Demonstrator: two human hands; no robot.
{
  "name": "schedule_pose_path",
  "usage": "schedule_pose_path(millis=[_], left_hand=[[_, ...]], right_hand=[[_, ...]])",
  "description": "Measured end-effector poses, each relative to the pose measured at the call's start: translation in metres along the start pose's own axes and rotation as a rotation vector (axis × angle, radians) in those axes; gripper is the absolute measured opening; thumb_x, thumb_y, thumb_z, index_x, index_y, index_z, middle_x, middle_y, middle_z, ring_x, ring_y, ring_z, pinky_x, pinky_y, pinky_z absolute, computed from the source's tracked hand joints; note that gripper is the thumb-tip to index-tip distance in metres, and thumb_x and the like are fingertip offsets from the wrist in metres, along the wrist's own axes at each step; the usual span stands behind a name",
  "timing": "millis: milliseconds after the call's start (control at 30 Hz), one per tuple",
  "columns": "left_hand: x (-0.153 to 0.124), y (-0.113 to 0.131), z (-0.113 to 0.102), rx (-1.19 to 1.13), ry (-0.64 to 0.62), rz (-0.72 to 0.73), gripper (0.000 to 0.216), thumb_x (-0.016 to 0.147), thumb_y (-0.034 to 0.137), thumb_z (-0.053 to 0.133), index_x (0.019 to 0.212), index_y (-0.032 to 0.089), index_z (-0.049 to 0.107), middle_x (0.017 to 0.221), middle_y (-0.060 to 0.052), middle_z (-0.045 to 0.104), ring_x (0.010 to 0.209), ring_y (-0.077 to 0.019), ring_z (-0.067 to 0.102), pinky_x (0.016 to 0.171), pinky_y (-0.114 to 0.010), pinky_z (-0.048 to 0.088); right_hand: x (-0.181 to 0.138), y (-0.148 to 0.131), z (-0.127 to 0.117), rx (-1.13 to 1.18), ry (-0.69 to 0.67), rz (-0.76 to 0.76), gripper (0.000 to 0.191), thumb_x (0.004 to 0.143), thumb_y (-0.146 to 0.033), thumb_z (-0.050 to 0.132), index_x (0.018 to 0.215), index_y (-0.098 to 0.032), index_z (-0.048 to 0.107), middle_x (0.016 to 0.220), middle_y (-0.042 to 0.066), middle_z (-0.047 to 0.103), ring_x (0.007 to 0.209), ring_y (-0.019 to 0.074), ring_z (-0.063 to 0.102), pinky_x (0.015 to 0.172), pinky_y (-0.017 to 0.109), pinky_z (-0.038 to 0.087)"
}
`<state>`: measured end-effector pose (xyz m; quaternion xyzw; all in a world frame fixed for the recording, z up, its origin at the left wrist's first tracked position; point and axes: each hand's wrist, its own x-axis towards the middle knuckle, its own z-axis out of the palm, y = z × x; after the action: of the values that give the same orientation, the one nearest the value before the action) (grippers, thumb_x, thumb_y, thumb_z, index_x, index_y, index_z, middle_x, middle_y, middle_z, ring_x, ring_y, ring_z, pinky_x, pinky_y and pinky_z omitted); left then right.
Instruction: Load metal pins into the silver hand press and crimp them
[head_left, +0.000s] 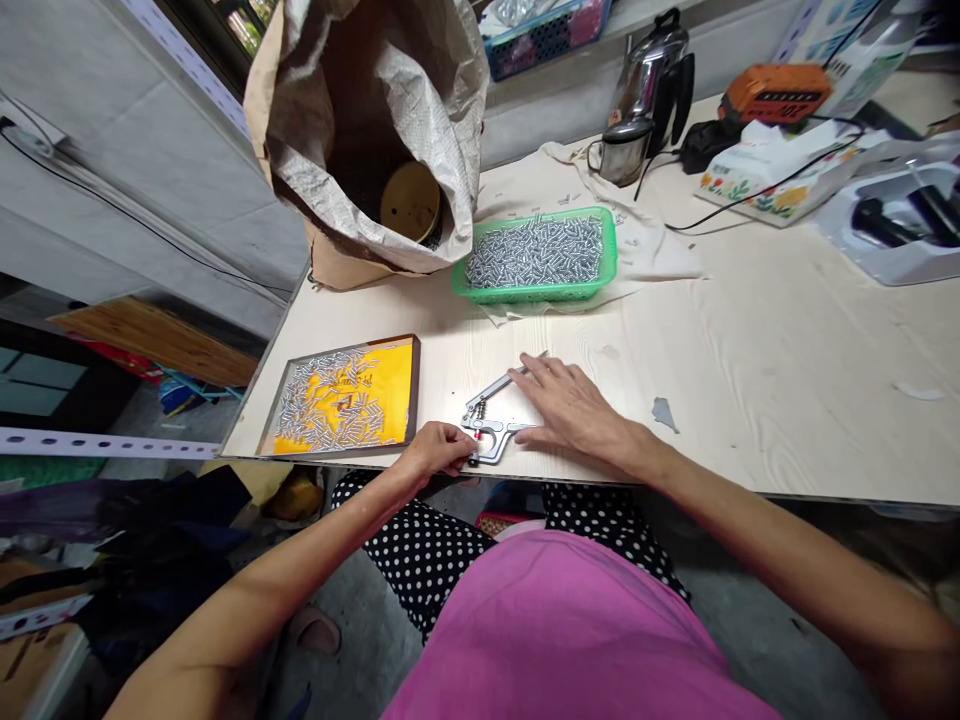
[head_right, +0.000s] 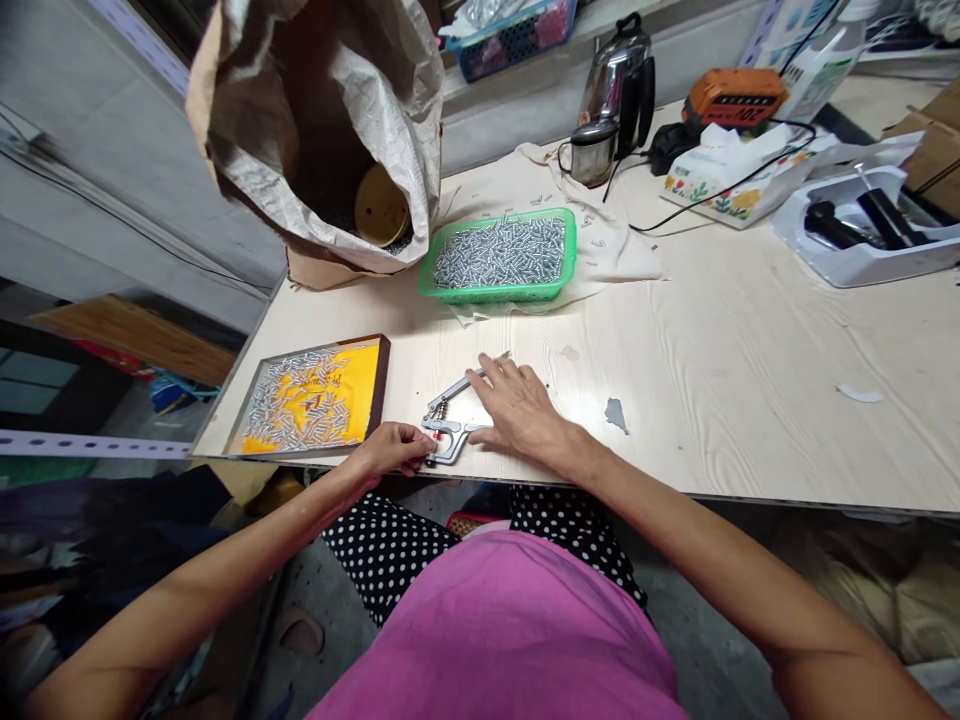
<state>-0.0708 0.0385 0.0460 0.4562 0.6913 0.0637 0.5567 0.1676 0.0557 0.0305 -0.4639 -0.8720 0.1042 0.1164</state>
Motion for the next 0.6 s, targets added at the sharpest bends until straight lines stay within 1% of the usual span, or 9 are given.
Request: schedule_pose_path(millis=[33, 67, 133, 200, 300, 367, 467, 533, 600], left_hand=[[0.000, 0.000, 0.000, 0.001, 0.005, -0.001, 0.028, 0.069, 0.034, 0.078, 0.063, 0.013, 0.061, 0.050, 0.004, 0.054, 0.044, -0.0071, 0.048, 0.048, -0.020, 0.043], [0.000, 0.000, 0.000, 0.000, 0.008, -0.001, 0.027, 0.069, 0.034, 0.078, 0.064, 0.013, 0.061, 0.050, 0.004, 0.054, 0.044, -0.0071, 0.048, 0.048, -0.020, 0.043], [-0.001, 0.000, 0.001, -0.001, 0.012, 0.001, 0.025, 0.071, 0.032, 0.077, 0.064, 0.013, 0.061, 0.049, 0.004, 0.054, 0.044, -0.0071, 0.048, 0.048, -0.020, 0.043], [-0.002, 0.000, 0.001, -0.002, 0.013, 0.002, 0.024, 0.072, 0.031, 0.075, 0.064, 0.013, 0.061, 0.049, 0.004, 0.054, 0.045, -0.0072, 0.048, 0.047, -0.020, 0.043], [-0.001, 0.000, 0.002, 0.001, 0.015, 0.002, 0.026, 0.072, 0.032, 0.075, 0.062, 0.014, 0.060, 0.049, 0.004, 0.053, 0.045, -0.0070, 0.047, 0.047, -0.019, 0.042], [0.000, -0.001, 0.002, 0.003, 0.016, 0.004, 0.028, 0.071, 0.034, 0.076, 0.062, 0.014, 0.059, 0.049, 0.004, 0.053, 0.045, -0.0069, 0.047, 0.047, -0.019, 0.042], [0.001, -0.003, 0.001, 0.020, 0.012, 0.006, 0.032, 0.071, 0.039, 0.077, 0.063, 0.014, 0.059, 0.050, 0.004, 0.053, 0.045, -0.0074, 0.047, 0.049, -0.020, 0.043], [0.000, -0.005, 0.001, 0.093, 0.020, 0.024, 0.033, 0.075, 0.041, 0.074, 0.062, 0.015, 0.059, 0.051, 0.003, 0.053, 0.047, -0.0088, 0.048, 0.051, -0.022, 0.044], [-0.005, -0.006, 0.003, 0.271, 0.121, 0.143, 0.031, 0.081, 0.039, 0.069, 0.064, 0.015, 0.062, 0.057, 0.000, 0.056, 0.054, -0.0119, 0.053, 0.057, -0.024, 0.046]], right_hand=[[0.005, 0.006, -0.002, -0.017, -0.016, -0.007, 0.090, 0.072, -0.056, 0.078, 0.142, -0.013, 0.042, 0.151, 0.023, 0.036, 0.134, 0.0400, 0.035, 0.100, 0.050, 0.037], [0.011, 0.010, -0.004, -0.024, -0.049, -0.020, 0.096, 0.069, -0.058, 0.079, 0.143, -0.012, 0.040, 0.151, 0.023, 0.036, 0.137, 0.0416, 0.031, 0.103, 0.053, 0.034], [0.019, 0.017, -0.006, -0.022, -0.131, -0.045, 0.097, 0.067, -0.060, 0.079, 0.142, -0.011, 0.042, 0.146, 0.023, 0.043, 0.138, 0.0420, 0.031, 0.105, 0.055, 0.031], [0.022, 0.019, -0.007, -0.026, -0.176, -0.062, 0.091, 0.069, -0.059, 0.078, 0.139, -0.012, 0.045, 0.136, 0.022, 0.053, 0.130, 0.0398, 0.040, 0.103, 0.054, 0.032], [0.021, 0.013, -0.009, -0.050, -0.169, -0.076, 0.076, 0.075, -0.054, 0.073, 0.134, -0.013, 0.049, 0.123, 0.018, 0.061, 0.113, 0.0347, 0.052, 0.095, 0.048, 0.036], [0.018, 0.007, -0.010, -0.064, -0.166, -0.066, 0.069, 0.078, -0.050, 0.070, 0.133, -0.012, 0.050, 0.118, 0.017, 0.063, 0.107, 0.0332, 0.053, 0.090, 0.045, 0.036], [0.012, 0.000, -0.011, -0.079, -0.160, -0.049, 0.062, 0.082, -0.042, 0.067, 0.133, -0.011, 0.049, 0.113, 0.015, 0.064, 0.104, 0.0321, 0.053, 0.087, 0.043, 0.033], [0.008, -0.003, -0.010, -0.085, -0.144, -0.053, 0.057, 0.084, -0.038, 0.065, 0.133, -0.011, 0.049, 0.111, 0.015, 0.065, 0.103, 0.0315, 0.054, 0.087, 0.043, 0.031], [0.005, -0.004, -0.007, -0.088, -0.117, -0.062, 0.053, 0.086, -0.035, 0.063, 0.133, -0.012, 0.049, 0.109, 0.014, 0.066, 0.101, 0.0308, 0.054, 0.087, 0.043, 0.029]])
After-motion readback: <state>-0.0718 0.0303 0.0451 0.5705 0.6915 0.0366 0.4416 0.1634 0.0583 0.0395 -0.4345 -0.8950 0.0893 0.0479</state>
